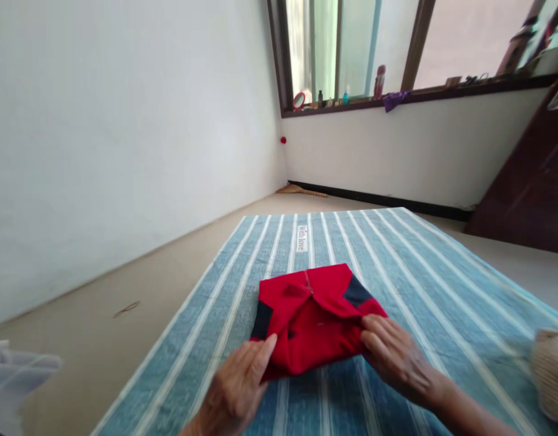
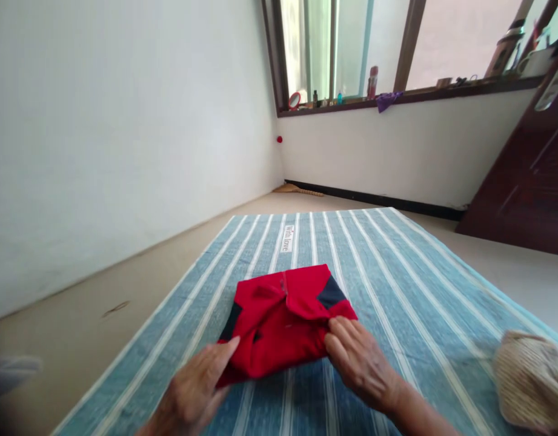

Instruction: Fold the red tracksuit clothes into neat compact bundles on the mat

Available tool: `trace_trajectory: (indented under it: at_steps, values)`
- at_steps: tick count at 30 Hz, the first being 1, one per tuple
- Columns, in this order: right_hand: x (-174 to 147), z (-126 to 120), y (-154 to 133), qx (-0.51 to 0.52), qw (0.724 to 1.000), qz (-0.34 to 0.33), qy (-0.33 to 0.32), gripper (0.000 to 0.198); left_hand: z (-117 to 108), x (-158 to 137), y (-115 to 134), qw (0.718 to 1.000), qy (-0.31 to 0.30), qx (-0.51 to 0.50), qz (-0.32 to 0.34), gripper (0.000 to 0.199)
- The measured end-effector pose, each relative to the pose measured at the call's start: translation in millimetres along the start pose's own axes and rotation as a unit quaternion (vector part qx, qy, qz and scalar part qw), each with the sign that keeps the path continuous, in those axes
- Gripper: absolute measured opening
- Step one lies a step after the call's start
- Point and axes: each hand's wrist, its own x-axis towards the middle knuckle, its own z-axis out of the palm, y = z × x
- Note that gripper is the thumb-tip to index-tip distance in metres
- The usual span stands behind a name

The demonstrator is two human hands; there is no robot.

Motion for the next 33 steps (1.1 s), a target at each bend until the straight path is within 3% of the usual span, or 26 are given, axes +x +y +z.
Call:
trace_trajectory:
  at_steps: [2,4,10,15,18,23,27,30,33]
  values:
    - [-32,8,-17,-0.024,1.0,0.008,0.006,0.024,9,-22,18,1.0,-0.009,0.019,0.011,0.072]
    - [-44,8,-24,-0.035,0.999,0.022,0.0,0.026,9,-27,24,0.999,-0.021,0.023,0.01,0.071]
    - [-30,-12,-30,-0.003,0.999,0.04,0.016,0.015,-21,-7,18,0.997,-0.078,-0.015,0.007,0.063]
    - [-7,-19,-36,0.013,0.993,0.11,0.044,0.016,-24,14,21,0.991,-0.005,-0.089,-0.097,0.043]
    - [13,-18,-35,-0.011,0.987,0.157,0.01,0.026,-12,37,22,0.965,-0.021,-0.159,-0.208,0.033]
    - [34,-16,-34,-0.058,0.98,0.177,-0.074,0.027,-1,69,22,0.903,-0.122,-0.248,-0.33,0.032]
    - [44,-10,-35,-0.016,0.979,0.162,-0.122,0.021,2,78,22,0.863,-0.164,-0.299,-0.372,0.026]
    - [50,-3,-33,0.044,0.967,0.221,-0.122,0.018,6,81,19,0.831,-0.157,-0.343,-0.408,0.025]
    - [55,4,-25,0.144,0.934,0.309,-0.109,0.028,13,82,15,0.79,-0.146,-0.391,-0.449,0.03]
